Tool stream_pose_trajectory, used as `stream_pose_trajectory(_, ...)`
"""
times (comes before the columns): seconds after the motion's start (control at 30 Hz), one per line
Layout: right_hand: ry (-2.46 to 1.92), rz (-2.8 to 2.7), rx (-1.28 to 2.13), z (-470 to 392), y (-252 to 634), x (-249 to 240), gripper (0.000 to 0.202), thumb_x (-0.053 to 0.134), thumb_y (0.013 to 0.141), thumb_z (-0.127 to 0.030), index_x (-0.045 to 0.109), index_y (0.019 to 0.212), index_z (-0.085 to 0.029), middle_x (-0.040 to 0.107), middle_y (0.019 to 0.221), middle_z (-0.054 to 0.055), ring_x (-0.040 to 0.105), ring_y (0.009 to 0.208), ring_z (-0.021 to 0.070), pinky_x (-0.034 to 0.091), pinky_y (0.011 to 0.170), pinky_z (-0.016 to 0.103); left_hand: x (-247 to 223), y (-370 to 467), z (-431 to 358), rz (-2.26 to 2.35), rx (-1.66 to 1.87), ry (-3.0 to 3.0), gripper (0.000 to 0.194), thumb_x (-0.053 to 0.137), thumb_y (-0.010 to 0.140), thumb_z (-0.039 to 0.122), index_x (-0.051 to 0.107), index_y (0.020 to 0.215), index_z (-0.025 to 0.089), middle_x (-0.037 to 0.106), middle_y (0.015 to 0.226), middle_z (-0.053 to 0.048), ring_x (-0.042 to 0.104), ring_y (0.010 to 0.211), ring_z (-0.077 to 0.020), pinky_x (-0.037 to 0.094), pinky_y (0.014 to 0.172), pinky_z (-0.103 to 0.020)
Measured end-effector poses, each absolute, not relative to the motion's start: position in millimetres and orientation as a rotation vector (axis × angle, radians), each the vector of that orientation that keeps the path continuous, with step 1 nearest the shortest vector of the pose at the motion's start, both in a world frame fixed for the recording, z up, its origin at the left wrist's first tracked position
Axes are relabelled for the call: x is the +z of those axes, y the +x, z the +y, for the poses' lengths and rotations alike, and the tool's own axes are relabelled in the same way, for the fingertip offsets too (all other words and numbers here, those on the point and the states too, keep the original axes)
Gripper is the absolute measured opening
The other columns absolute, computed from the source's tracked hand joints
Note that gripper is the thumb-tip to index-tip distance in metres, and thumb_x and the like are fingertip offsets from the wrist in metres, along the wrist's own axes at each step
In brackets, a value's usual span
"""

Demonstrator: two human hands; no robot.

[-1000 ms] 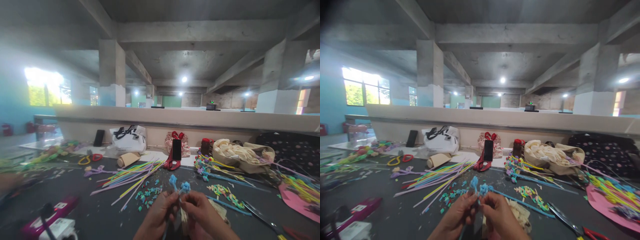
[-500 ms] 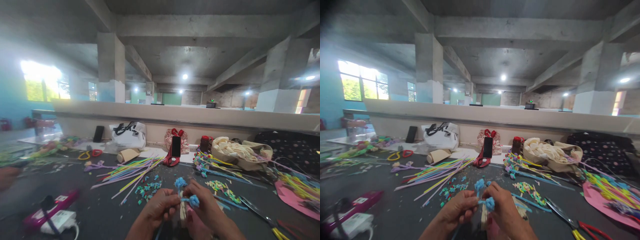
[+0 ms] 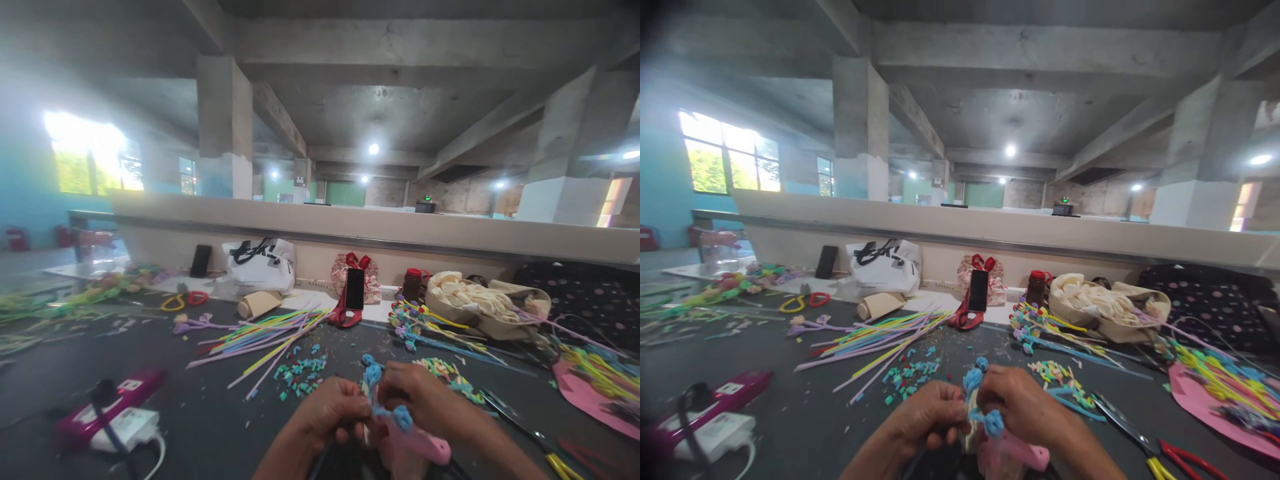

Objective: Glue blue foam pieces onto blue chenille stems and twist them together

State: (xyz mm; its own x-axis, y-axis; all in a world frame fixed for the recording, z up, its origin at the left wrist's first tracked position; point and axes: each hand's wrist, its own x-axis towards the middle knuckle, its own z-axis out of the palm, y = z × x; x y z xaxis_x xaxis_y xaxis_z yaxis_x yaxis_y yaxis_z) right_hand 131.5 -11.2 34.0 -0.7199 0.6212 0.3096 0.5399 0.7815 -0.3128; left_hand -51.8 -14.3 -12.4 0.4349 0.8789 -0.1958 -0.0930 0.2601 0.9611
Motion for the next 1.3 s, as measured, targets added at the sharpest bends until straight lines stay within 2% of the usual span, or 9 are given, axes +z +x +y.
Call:
stream_pose_trajectory(0.13, -0.920, -2.775, -0.108, -11, 139, 59, 0.020, 0.045, 0.077, -0.014, 0.063, 0.070, -0.020, 0.058, 0.068, 0.001, 0.053, 0.061, 0.0126, 0.033, 0.054, 0.021, -11, -50, -16, 0.904, 0.817, 1.103, 0.008, 0.059, 0.054, 0.016, 0.055, 0.048, 0.012, 0.061, 0.050, -0.004, 0.045, 0.033, -0.0056, 0.016, 0.028, -0.014)
stream_pose_trajectory(0.27, -0.925, -2.807, -0.431, -20, 123, 76, 0.016, 0.047, 0.075, -0.015, 0.060, 0.065, -0.018, 0.058, 0.066, 0.003, 0.053, 0.056, 0.0132, 0.030, 0.049, 0.023, -11, -45, -20, 0.936, 0.924, 1.091, 0.007, 0.059, 0.053, 0.013, 0.056, 0.047, 0.011, 0.059, 0.044, -0.003, 0.045, 0.032, -0.0058, 0.016, 0.029, -0.014)
stream_pose_trajectory(0.47, -1.070, -2.676, -0.697, -29, 81, 52, 0.009, 0.051, 0.069, -0.009, 0.056, 0.071, -0.016, 0.059, 0.069, 0.006, 0.053, 0.056, 0.0170, 0.030, 0.045, 0.025, -13, -44, -14, 0.882, 1.100, 0.973, 0.010, 0.061, 0.053, 0.015, 0.053, 0.047, 0.013, 0.053, 0.038, 0.002, 0.043, 0.032, -0.0080, 0.026, 0.032, -0.017)
stream_pose_trajectory(0.7, -0.900, -2.450, -0.636, -22, 67, 4, 0.016, 0.054, 0.071, -0.007, 0.054, 0.082, -0.018, 0.060, 0.073, 0.003, 0.056, 0.062, 0.0156, 0.036, 0.051, 0.024, -17, -50, 2, 0.668, 1.246, 0.702, 0.025, 0.068, 0.050, 0.026, 0.046, 0.047, 0.014, 0.046, 0.041, 0.005, 0.042, 0.037, -0.0055, 0.030, 0.039, -0.017)
stream_pose_trajectory(0.87, -0.815, -2.397, -0.716, -15, 63, -12, 0.016, 0.056, 0.066, -0.007, 0.056, 0.080, -0.015, 0.062, 0.077, 0.008, 0.057, 0.059, 0.0169, 0.038, 0.047, 0.024, -22, -53, 2, 0.645, 1.271, 0.539, 0.017, 0.067, 0.054, 0.020, 0.051, 0.055, 0.013, 0.051, 0.044, 0.004, 0.045, 0.037, -0.0056, 0.029, 0.038, -0.016)
stream_pose_trajectory(0.97, -0.815, -2.396, -0.759, -13, 60, -19, 0.016, 0.056, 0.063, -0.005, 0.058, 0.075, -0.014, 0.063, 0.073, 0.008, 0.057, 0.055, 0.0181, 0.038, 0.044, 0.025, -22, -53, 0, 0.660, 1.277, 0.449, 0.013, 0.065, 0.058, 0.018, 0.054, 0.060, 0.012, 0.058, 0.052, 0.000, 0.050, 0.042, -0.0071, 0.034, 0.040, -0.016)
stream_pose_trajectory(1.1, -0.813, -2.433, -0.736, -14, 60, -22, 0.015, 0.055, 0.062, -0.002, 0.060, 0.071, -0.014, 0.062, 0.066, 0.007, 0.057, 0.053, 0.0186, 0.038, 0.043, 0.025, -19, -51, -2, 0.674, 1.293, 0.377, 0.011, 0.063, 0.061, 0.017, 0.054, 0.058, 0.012, 0.060, 0.052, -0.003, 0.052, 0.041, -0.0092, 0.038, 0.039, -0.018)
stream_pose_trajectory(1.2, -0.810, -2.433, -0.474, -15, 63, -16, 0.015, 0.051, 0.068, -0.004, 0.061, 0.074, -0.014, 0.063, 0.074, 0.008, 0.058, 0.061, 0.0169, 0.040, 0.051, 0.023, -15, -50, -1, 0.680, 1.371, 0.341, 0.011, 0.060, 0.064, 0.015, 0.052, 0.057, 0.013, 0.058, 0.048, 0.000, 0.052, 0.041, -0.0087, 0.039, 0.040, -0.017)
stream_pose_trajectory(1.3, -0.875, -2.284, 0.089, -11, 70, -5, 0.017, 0.048, 0.076, -0.015, 0.062, 0.067, -0.015, 0.061, 0.070, 0.004, 0.056, 0.064, 0.0132, 0.039, 0.056, 0.021, -11, -49, -1, 0.684, 1.467, 0.312, 0.012, 0.058, 0.067, 0.014, 0.051, 0.058, 0.014, 0.056, 0.047, 0.002, 0.055, 0.045, -0.0085, 0.043, 0.044, -0.017)
